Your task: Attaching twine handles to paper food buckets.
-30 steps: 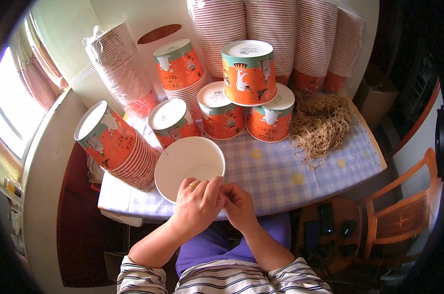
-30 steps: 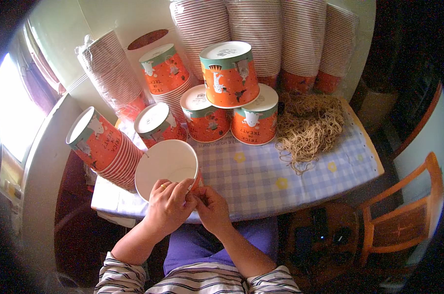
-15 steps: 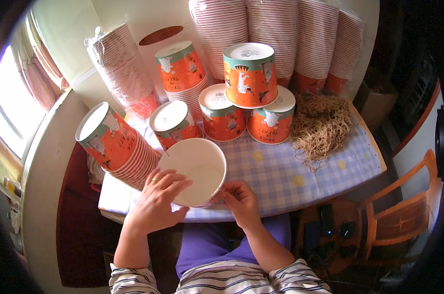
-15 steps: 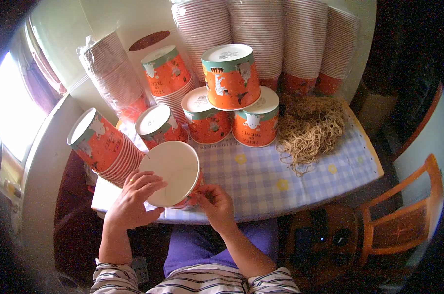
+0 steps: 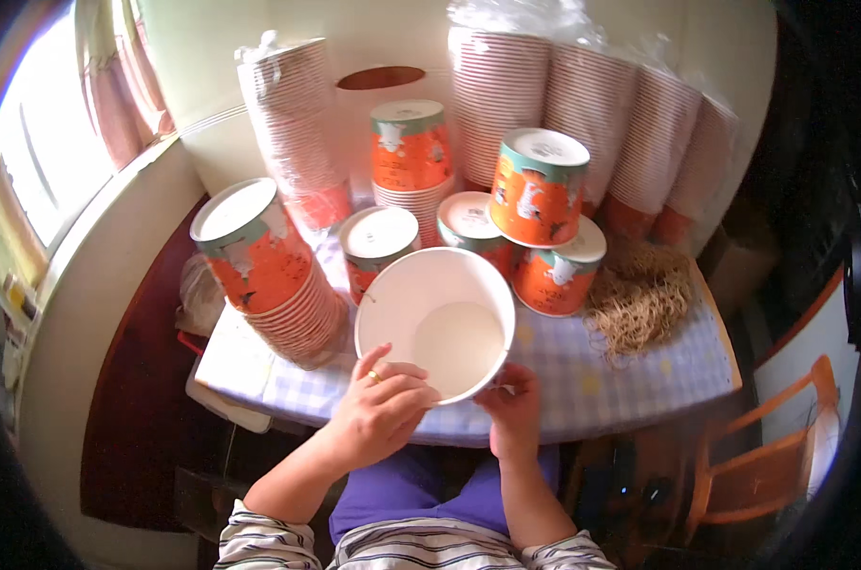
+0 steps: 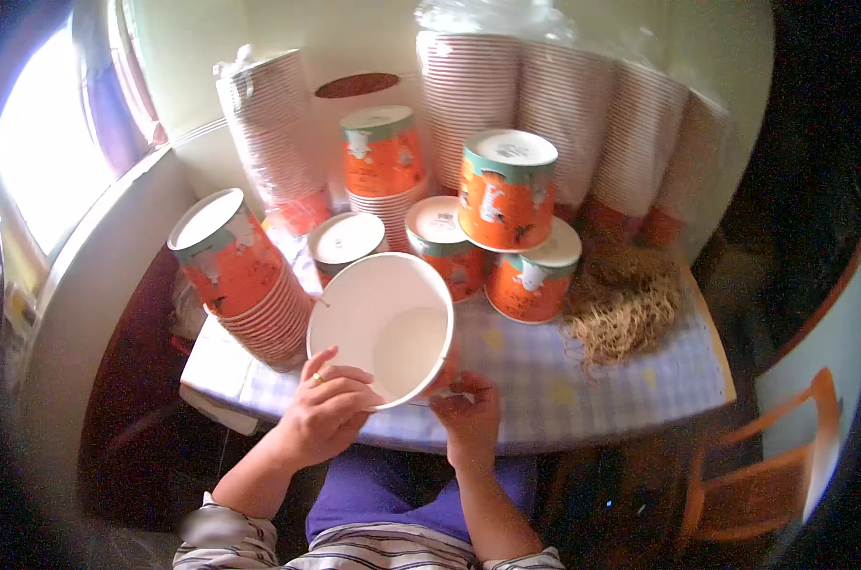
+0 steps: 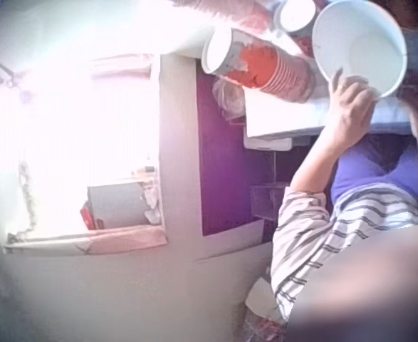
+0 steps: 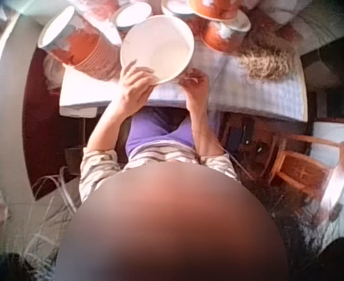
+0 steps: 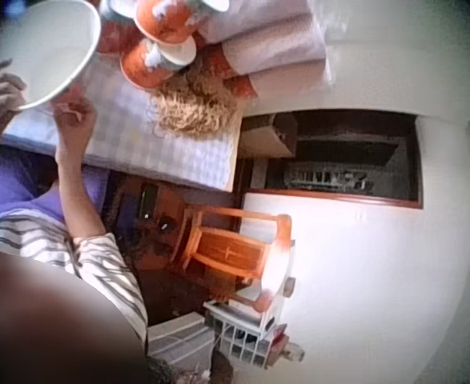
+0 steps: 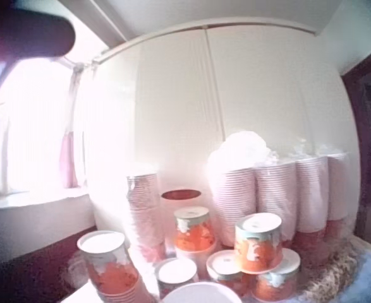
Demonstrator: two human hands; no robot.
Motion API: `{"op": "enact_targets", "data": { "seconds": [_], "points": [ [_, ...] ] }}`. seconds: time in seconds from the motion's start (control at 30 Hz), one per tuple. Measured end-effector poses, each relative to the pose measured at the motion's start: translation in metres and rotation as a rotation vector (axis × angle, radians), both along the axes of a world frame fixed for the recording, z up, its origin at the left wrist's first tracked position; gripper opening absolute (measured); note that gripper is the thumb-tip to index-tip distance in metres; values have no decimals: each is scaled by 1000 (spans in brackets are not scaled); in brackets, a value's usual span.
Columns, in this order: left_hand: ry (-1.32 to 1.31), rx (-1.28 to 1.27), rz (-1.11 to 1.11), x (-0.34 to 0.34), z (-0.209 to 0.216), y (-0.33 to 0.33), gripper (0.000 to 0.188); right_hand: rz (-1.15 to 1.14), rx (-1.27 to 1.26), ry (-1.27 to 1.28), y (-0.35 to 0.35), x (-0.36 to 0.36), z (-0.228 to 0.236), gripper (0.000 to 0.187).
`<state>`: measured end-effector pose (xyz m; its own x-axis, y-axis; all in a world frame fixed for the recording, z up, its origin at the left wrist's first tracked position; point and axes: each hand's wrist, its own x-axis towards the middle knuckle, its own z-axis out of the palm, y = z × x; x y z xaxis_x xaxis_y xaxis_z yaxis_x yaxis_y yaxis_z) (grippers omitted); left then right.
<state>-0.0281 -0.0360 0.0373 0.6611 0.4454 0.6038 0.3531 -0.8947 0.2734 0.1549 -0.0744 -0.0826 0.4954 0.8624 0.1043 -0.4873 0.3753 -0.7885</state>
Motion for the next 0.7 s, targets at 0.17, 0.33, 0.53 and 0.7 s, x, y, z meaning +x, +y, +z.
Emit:
{"op": "enact_targets", "data": {
  "seconds": [0.17, 0.33, 0.53, 0.7],
  "points": [
    [-245, 53, 78, 7, -10, -13, 27, -126, -18, -100, 3, 4, 17, 40],
    [-389, -24, 155, 7, -14, -19, 24, -267, 7, -275, 6, -5, 29, 34],
    [-523, -52, 126, -1, -17, -21, 29, -94, 59, -261, 16, 6, 35, 33],
    [-651, -29, 25, -15, -20, -22, 29, 92, 93, -699, 8, 32, 70, 21]
  ]
}}
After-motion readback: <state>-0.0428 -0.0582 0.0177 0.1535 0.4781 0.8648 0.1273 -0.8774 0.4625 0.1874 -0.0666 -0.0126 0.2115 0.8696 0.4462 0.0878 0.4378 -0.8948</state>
